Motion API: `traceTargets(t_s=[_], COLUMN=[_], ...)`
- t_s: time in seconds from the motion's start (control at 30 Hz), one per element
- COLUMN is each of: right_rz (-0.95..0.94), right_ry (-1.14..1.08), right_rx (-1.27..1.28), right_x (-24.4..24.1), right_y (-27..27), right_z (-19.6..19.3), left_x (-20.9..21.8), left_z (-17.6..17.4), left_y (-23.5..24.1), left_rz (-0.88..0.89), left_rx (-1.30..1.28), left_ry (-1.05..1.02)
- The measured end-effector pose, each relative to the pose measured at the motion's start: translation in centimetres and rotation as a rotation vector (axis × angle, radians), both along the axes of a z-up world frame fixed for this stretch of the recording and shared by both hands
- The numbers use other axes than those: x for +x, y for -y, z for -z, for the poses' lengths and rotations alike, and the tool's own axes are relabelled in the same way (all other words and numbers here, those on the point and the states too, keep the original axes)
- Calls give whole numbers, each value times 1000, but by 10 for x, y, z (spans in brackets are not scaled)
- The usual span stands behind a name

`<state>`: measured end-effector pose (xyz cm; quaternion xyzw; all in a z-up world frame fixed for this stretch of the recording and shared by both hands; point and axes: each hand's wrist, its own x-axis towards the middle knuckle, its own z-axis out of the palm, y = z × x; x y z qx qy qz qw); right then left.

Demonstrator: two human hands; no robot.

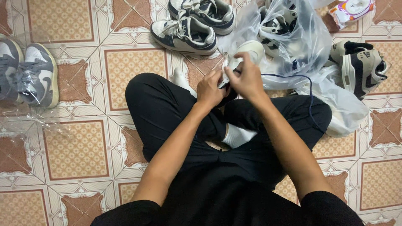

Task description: The person sits on the floor and laces a white and blue sneaker by threading the laces through the eyelets and tying them. They handle the shoe and laces by hand, occasionally turning the shoe to inspect the sole.

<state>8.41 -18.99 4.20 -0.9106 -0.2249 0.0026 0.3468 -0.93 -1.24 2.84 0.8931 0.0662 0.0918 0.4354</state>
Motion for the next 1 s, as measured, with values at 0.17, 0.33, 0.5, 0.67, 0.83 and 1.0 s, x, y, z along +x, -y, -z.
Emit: traceTargets(t_s=[0.17,0.33,0.5,0.67,0.83,1.0], right_rz=[176,239,-56,-207,-31,138], right_ry=[-510,-744,-423,-133,-705,-813], right_rx=[680,881,-109,-467,1247,1036], right_x=[36,33,11,6,40,21], right_y=[23,26,14,27,124,102], right_z=[-32,-94,-118,-82,20,-45], left_x=[10,6,4,2,1,6], left_z=[29,30,2,2,1,0], left_y=[-9,0,3,7,-3,0], left_rz=[-99,-107,-49,-41,-168,-122], left_rx=[-19,-48,-19,-1,-3,-21], left_ry=[-40,-9,15,10,-64,-40])
